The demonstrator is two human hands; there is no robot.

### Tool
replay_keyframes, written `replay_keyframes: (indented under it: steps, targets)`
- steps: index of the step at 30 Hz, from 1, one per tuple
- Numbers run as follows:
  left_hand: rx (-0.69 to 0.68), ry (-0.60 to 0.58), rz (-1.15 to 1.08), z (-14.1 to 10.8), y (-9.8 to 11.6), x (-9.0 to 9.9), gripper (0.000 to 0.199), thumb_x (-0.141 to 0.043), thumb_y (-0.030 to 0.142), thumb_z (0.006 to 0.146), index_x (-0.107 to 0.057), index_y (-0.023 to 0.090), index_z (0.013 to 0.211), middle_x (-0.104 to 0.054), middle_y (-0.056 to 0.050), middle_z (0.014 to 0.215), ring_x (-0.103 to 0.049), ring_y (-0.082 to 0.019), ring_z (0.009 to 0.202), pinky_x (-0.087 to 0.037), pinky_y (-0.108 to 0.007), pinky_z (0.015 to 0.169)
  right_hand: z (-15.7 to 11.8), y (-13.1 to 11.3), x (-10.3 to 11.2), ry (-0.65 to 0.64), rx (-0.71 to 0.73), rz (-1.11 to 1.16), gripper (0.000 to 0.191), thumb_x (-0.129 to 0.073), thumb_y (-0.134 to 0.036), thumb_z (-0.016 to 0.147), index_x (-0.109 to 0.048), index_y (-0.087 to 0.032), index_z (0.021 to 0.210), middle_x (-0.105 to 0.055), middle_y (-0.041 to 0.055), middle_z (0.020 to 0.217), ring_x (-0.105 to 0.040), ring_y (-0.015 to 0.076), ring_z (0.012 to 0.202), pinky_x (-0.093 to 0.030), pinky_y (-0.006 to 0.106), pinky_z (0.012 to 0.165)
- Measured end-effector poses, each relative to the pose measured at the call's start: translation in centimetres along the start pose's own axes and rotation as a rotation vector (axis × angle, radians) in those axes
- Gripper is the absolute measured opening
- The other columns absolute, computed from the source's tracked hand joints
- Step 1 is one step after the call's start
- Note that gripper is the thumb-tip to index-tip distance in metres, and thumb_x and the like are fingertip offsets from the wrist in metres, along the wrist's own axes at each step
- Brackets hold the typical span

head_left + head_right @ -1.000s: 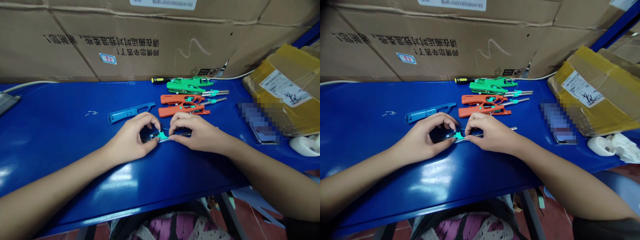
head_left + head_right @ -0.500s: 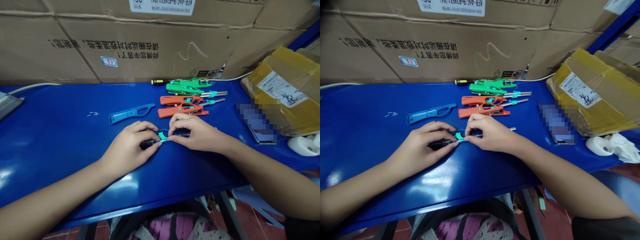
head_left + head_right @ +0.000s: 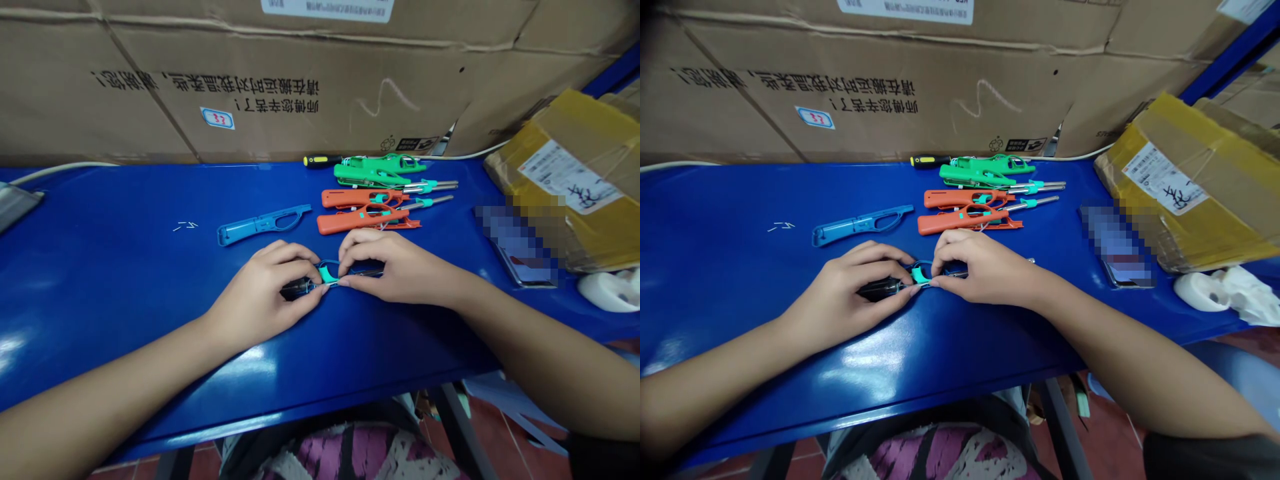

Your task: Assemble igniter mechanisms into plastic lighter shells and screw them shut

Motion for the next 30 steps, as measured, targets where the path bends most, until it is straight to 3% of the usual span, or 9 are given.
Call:
replay_keyframes:
  steps: [11, 18, 30]
  targets:
    - [-0.014, -0.021, 0.025, -0.05, 0.28, 0.01, 0.009, -0.063, 0.024, 0.093, -0.071, 0.02, 0.092, -0.07, -0.008, 0.109, -0.064, -0.022, 0.101, -0.052, -0.038, 0.091, -0.08, -0.43, -0.09, 0.019, 0.053, -0.036, 0.01, -0.064, -0.014, 0.089, -0.072, -0.02, 0.089, -0.065, 0.0039, 0.098, -0.064, 0.0159, 0.092, -0.05, 0.029, 0.081]
    - [-0.02, -0.015, 0.029, 0.0, 0.18, -0.11, 0.007, -0.064, 0.024, 0.093, -0.07, 0.019, 0.091, -0.07, -0.007, 0.108, -0.064, -0.021, 0.1, -0.051, -0.037, 0.091, -0.1, -0.39, -0.12, 0.025, 0.073, -0.088, 0.01, -0.066, -0.015, 0.089, -0.074, -0.02, 0.089, -0.067, 0.0048, 0.1, -0.063, 0.0174, 0.097, -0.049, 0.03, 0.086]
    - [-0.02, -0.019, 0.049, -0.05, 0.22, -0.25, 0.009, -0.065, 0.026, 0.094, -0.07, 0.018, 0.093, -0.07, -0.008, 0.111, -0.063, -0.022, 0.102, -0.051, -0.039, 0.092, -0.1, -0.59, 0.22, 0.007, 0.027, -0.032, 0.012, -0.065, -0.014, 0.086, -0.075, -0.02, 0.09, -0.068, 0.0047, 0.104, -0.065, 0.0162, 0.096, -0.051, 0.029, 0.087]
Point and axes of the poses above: each hand's wrist, its own z-axis towards the middle knuckle, its own x-axis out of the back of the hand, y = z × x, the point moved 2 cm from there along z, towards the middle knuckle
